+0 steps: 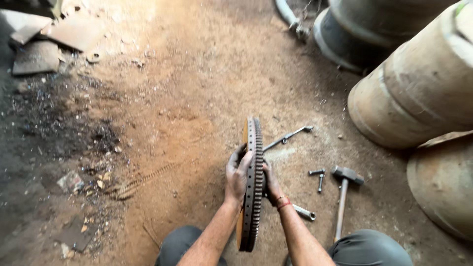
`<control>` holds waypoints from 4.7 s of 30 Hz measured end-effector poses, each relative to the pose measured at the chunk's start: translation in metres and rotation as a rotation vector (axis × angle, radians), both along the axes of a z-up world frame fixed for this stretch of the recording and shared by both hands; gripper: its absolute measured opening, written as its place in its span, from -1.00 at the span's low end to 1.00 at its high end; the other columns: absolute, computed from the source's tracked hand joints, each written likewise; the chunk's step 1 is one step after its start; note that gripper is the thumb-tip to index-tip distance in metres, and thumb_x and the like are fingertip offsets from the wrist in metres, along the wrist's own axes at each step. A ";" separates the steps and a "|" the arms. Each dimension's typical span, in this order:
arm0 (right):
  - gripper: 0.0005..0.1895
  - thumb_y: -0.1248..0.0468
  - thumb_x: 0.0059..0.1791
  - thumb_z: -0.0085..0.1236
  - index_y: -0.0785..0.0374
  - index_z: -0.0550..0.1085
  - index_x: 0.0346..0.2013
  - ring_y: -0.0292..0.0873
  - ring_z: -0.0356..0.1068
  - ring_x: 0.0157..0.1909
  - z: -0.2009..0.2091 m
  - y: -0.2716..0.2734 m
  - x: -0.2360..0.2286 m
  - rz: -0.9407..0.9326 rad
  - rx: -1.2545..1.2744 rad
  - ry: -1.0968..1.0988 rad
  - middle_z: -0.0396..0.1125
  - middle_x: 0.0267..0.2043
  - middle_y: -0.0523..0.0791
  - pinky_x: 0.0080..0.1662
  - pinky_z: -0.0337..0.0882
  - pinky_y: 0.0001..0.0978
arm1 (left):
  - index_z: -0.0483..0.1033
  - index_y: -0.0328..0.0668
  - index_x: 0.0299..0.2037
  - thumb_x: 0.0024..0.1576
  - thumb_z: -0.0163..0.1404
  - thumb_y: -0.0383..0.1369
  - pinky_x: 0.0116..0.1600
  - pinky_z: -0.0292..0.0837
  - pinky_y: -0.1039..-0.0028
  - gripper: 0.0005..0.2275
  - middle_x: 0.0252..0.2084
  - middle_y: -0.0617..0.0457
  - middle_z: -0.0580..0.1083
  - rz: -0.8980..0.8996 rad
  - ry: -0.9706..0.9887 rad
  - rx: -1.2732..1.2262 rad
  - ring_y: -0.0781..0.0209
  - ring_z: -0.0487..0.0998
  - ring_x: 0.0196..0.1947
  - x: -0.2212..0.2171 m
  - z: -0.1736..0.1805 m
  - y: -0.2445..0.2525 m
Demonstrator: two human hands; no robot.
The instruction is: The person handles a flywheel on the ground, placing a small metal part onto its center and then inserting and tightening a bolt.
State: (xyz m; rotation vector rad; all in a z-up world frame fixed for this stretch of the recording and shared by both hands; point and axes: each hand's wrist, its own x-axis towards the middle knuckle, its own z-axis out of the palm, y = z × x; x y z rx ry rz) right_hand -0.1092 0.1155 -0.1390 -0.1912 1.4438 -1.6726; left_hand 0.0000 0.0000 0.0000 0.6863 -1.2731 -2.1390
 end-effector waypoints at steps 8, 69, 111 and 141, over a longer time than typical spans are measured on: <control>-0.25 -0.24 0.01 -0.21 -0.04 0.16 0.43 -0.15 0.41 0.17 0.033 -0.007 0.014 -0.082 0.078 -0.019 0.34 0.23 -0.05 0.08 0.51 -0.25 | 0.26 -0.30 0.34 0.06 0.01 -0.01 0.10 0.59 0.27 -0.31 0.02 -0.18 0.52 -0.030 -0.051 -0.063 0.11 0.59 -0.02 0.010 0.019 0.007; -0.35 0.01 0.09 -0.05 0.42 0.30 0.34 -0.15 0.47 0.12 -0.020 -0.012 0.023 -0.430 0.077 0.329 0.42 0.17 0.11 0.11 0.47 -0.38 | 0.31 -0.32 0.26 0.20 -0.03 -0.15 0.28 0.45 0.26 -0.51 0.13 -0.14 0.46 0.017 -0.024 -0.296 0.09 0.50 0.15 0.034 0.031 0.017; -0.27 -0.17 0.08 -0.14 0.35 0.32 0.31 0.08 0.29 0.36 -0.015 -0.030 0.034 -0.436 0.411 0.391 0.29 0.31 0.15 0.31 0.25 -0.24 | 0.33 -0.37 0.26 0.23 -0.06 -0.24 0.17 0.42 0.37 -0.55 0.08 -0.13 0.51 0.061 -0.239 -0.445 0.12 0.52 0.06 0.045 0.025 0.030; -0.30 -0.14 0.06 -0.09 0.34 0.34 0.30 0.11 0.25 0.38 0.014 -0.030 0.042 -0.454 0.509 0.443 0.27 0.33 0.14 0.32 0.22 -0.20 | 0.28 -0.45 0.29 0.25 -0.07 -0.24 0.23 0.39 0.36 -0.52 0.14 -0.18 0.47 0.030 -0.213 -0.376 0.13 0.49 0.12 0.049 0.038 0.034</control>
